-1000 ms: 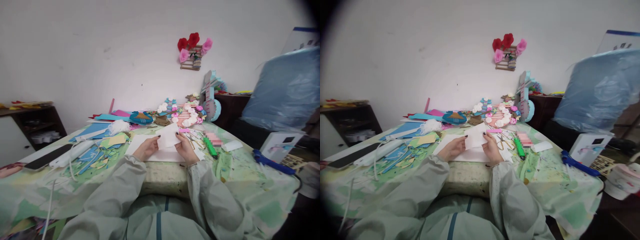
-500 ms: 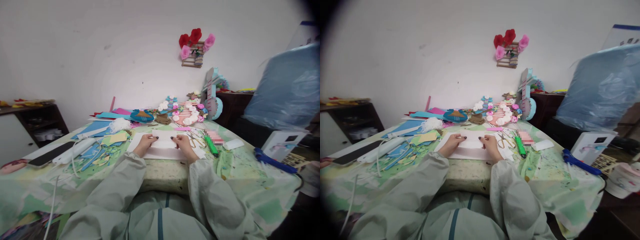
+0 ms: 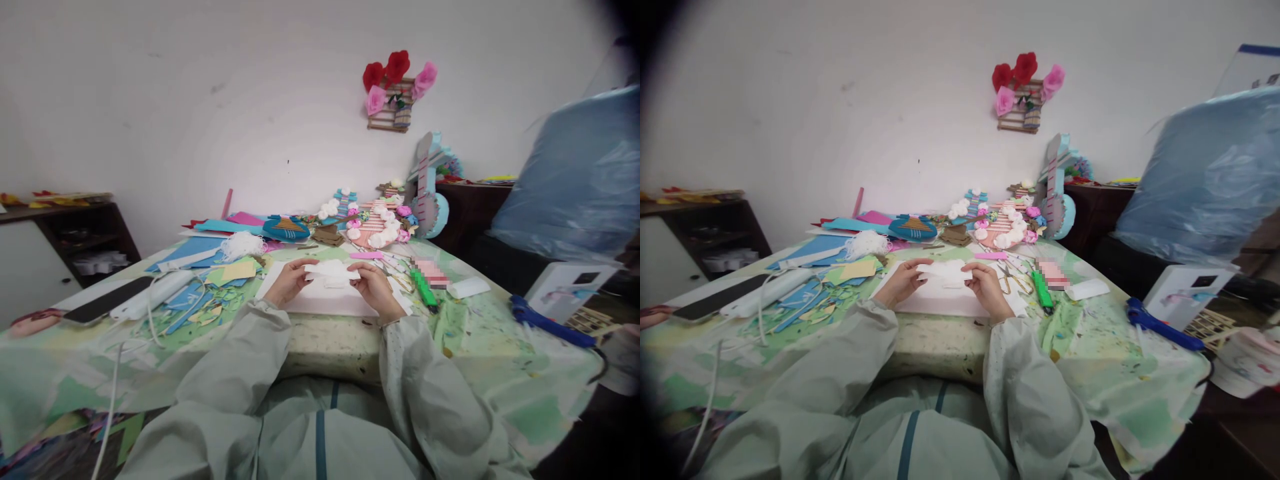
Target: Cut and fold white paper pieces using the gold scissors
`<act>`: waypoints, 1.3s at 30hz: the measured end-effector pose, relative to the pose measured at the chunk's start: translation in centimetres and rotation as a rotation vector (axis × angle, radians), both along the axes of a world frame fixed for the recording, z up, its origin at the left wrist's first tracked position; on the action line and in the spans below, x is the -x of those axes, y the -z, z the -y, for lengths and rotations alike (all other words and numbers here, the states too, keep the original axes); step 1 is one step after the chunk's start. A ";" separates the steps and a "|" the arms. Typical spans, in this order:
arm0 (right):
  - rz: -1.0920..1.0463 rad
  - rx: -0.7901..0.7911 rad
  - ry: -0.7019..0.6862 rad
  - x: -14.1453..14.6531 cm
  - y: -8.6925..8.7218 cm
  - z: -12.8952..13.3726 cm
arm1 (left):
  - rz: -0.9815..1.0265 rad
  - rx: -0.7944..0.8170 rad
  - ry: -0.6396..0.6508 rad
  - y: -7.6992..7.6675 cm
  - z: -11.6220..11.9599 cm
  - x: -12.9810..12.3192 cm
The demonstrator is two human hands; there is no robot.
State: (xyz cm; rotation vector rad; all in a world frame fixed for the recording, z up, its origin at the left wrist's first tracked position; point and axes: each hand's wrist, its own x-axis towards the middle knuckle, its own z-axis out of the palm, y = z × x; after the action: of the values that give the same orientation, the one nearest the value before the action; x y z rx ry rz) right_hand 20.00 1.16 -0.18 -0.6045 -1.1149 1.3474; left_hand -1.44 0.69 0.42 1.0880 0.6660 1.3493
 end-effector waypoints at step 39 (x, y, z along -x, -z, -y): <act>0.133 -0.073 0.077 0.0 0.1 0.0 | -0.057 -0.030 -0.088 0.4 0.2 -0.7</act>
State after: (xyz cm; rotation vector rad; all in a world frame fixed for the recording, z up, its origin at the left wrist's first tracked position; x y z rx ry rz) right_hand 20.04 1.12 -0.29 -0.6842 -1.2306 1.2092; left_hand -0.76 0.45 0.02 1.1362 0.7445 1.4118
